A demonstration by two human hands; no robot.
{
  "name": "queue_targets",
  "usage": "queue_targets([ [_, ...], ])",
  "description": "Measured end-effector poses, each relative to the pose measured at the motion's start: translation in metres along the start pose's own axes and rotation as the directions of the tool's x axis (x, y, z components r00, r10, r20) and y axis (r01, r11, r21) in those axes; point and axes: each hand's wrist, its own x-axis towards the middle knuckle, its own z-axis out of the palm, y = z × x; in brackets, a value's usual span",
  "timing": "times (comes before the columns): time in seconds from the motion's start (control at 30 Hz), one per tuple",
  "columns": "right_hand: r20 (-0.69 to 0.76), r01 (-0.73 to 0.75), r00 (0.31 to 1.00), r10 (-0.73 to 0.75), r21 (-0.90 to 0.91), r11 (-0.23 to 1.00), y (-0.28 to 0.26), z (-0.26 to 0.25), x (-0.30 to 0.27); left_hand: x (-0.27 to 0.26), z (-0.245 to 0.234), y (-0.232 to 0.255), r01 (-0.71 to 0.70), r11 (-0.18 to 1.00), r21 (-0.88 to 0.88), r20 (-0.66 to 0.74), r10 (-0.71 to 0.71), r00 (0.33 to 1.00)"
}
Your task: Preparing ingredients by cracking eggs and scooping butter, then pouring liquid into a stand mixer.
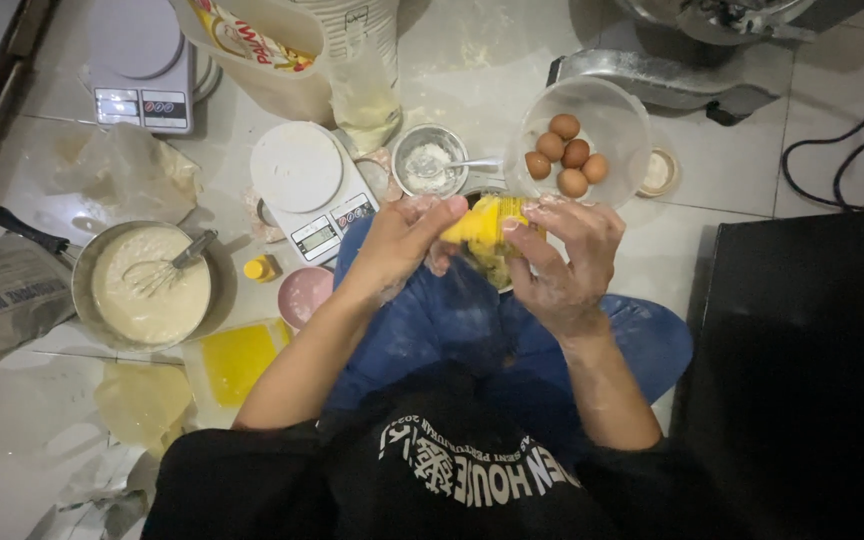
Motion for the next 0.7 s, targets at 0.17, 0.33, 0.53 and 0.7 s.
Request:
queue_targets([
  [0.17, 0.064, -0.069, 0.996, 0.064, 0.077, 0.995, 0.002, -0.001, 0.0, -0.002, -0.003, 0.007, 0.09, 0.995, 0.036, -0.045, -0.089, 0.995],
  [0.33, 0.221, -0.326, 0.937, 0.27, 0.277, 0.904, 0.003, -0.009, 0.004, -0.015, -0.015, 0.033, -0.549, 0.78, 0.299, 0.323, 0.459, 0.828],
  [0.53, 0.186, -0.277, 0.953, 0.238, 0.227, 0.934, 0.001, -0.01, 0.006, -0.015, -0.009, 0.025, -0.368, 0.864, 0.343, 0.122, 0.348, 0.93],
  [0.7, 0.15, -0.276, 0.957, 0.248, 0.205, 0.939, 0.005, -0.015, 0.012, -0.004, -0.012, -0.004, -0.137, 0.985, -0.107, 0.125, 0.15, 0.981],
])
